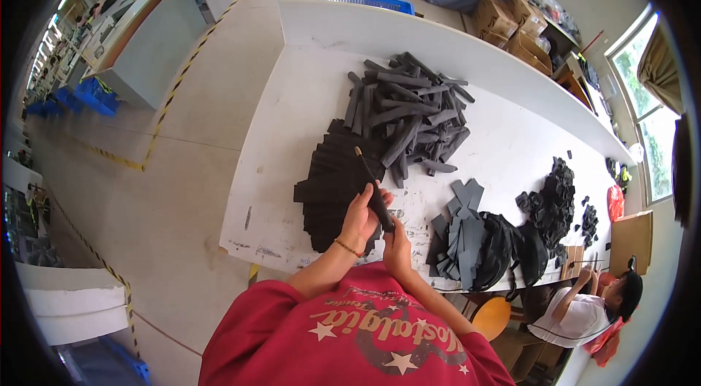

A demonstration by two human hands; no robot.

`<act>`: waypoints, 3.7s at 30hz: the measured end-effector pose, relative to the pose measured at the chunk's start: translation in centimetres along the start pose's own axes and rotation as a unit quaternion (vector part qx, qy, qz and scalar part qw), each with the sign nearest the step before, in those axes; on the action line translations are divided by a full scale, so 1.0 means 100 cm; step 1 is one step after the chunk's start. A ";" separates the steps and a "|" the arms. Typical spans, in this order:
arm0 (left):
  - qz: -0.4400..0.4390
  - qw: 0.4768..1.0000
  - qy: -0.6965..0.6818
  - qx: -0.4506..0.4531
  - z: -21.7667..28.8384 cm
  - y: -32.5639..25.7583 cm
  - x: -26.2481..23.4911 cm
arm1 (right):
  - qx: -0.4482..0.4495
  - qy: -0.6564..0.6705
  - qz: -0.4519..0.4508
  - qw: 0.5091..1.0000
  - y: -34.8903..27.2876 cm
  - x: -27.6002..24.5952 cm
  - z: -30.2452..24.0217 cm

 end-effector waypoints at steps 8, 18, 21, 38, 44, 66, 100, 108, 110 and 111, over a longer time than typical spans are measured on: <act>-0.010 1.000 0.020 0.006 0.012 0.006 0.021 | 0.024 -0.006 -0.023 0.999 -0.003 -0.003 0.009; 0.011 0.997 0.071 0.008 0.004 0.000 0.022 | 0.020 -0.001 0.003 1.000 -0.005 -0.001 -0.005; 0.036 0.991 0.122 0.047 0.016 -0.006 0.028 | 0.035 0.016 -0.071 0.997 -0.016 0.002 0.001; 0.144 0.983 0.028 0.112 0.072 0.051 -0.013 | -0.058 -0.206 -0.197 0.957 -0.053 -0.138 -0.027; 0.120 0.986 -0.113 -0.027 0.023 0.061 0.002 | -0.034 -0.051 0.062 0.996 0.010 -0.077 -0.056; -0.174 0.868 0.460 0.061 -0.052 -0.067 0.059 | -0.028 0.047 0.187 0.981 0.211 -0.075 -0.086; -0.195 0.257 0.744 0.585 0.090 -0.007 0.004 | -0.293 -0.257 -0.147 0.909 0.096 -0.082 0.007; -0.162 0.207 0.772 0.578 0.084 0.001 -0.024 | -0.300 -0.255 -0.163 0.905 0.095 -0.075 0.003; -0.155 0.233 0.764 0.581 0.089 0.002 -0.022 | -0.305 -0.264 -0.153 0.902 0.094 -0.078 0.005; -0.148 0.258 0.754 0.586 0.094 0.001 -0.016 | -0.304 -0.264 -0.153 0.902 0.094 -0.079 0.005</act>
Point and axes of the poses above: each hand's wrist, its own y-axis towards the middle knuckle, its own x-axis out of the palm, z = x × y, the point moved 8 cm from there along y, towards the middle knuckle, and after that the axes turned 15 degrees about z, right-handed, at the moved point
